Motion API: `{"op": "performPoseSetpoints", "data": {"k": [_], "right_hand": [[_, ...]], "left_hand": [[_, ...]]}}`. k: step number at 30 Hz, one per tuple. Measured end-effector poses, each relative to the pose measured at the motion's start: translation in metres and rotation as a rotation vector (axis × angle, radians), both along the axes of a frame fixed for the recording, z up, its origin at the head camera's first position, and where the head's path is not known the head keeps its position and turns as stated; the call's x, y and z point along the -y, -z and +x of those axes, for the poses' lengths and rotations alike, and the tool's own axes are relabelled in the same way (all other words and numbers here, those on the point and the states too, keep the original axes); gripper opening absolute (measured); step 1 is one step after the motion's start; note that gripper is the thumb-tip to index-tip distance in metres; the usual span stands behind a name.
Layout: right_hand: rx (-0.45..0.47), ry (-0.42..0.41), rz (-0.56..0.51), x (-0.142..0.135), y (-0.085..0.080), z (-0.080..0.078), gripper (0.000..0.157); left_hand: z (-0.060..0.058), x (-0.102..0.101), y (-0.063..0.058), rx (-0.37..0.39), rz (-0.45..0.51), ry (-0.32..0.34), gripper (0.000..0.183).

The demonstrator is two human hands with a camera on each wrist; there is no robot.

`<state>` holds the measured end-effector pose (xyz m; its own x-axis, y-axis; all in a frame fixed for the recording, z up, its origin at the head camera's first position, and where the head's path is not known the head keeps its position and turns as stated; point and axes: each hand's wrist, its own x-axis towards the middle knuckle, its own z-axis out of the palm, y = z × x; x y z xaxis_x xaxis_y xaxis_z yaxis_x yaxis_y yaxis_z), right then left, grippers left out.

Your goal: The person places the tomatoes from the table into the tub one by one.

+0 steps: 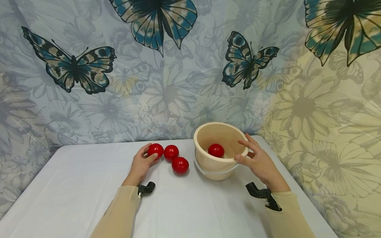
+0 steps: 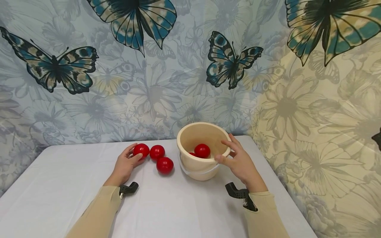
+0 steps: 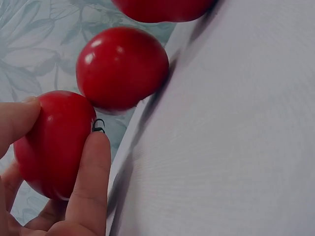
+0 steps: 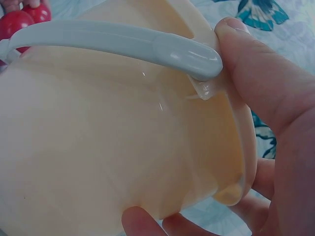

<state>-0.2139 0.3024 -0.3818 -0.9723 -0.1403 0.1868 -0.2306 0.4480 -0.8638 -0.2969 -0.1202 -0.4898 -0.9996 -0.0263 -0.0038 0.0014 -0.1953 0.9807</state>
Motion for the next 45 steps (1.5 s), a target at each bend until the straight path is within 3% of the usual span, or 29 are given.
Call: {"op": "performPoseSetpoints", "data": {"k": [7, 13, 21, 31, 39, 45], "right_hand": [[0.013, -0.001, 0.001, 0.002, -0.004, 0.001, 0.073], [0.013, 0.000, 0.012, 0.001, -0.005, 0.002, 0.074], [0.010, 0.000, 0.009, 0.000, -0.005, 0.002, 0.074], [0.016, -0.002, -0.011, 0.000, -0.001, 0.001, 0.074], [0.025, 0.008, -0.014, -0.001, 0.002, 0.002, 0.075], [0.017, 0.016, -0.006, 0.000, -0.002, 0.001, 0.075]], "left_hand": [[0.007, 0.005, -0.001, 0.033, 0.078, -0.021, 0.066], [0.011, 0.007, -0.004, 0.044, 0.063, -0.020, 0.066], [0.013, 0.003, -0.017, 0.048, 0.028, -0.015, 0.065], [0.018, 0.002, -0.025, 0.016, 0.032, -0.019, 0.064], [0.029, -0.007, -0.053, -0.063, 0.089, 0.047, 0.064], [0.029, -0.015, -0.082, -0.160, 0.018, 0.125, 0.064]]}}
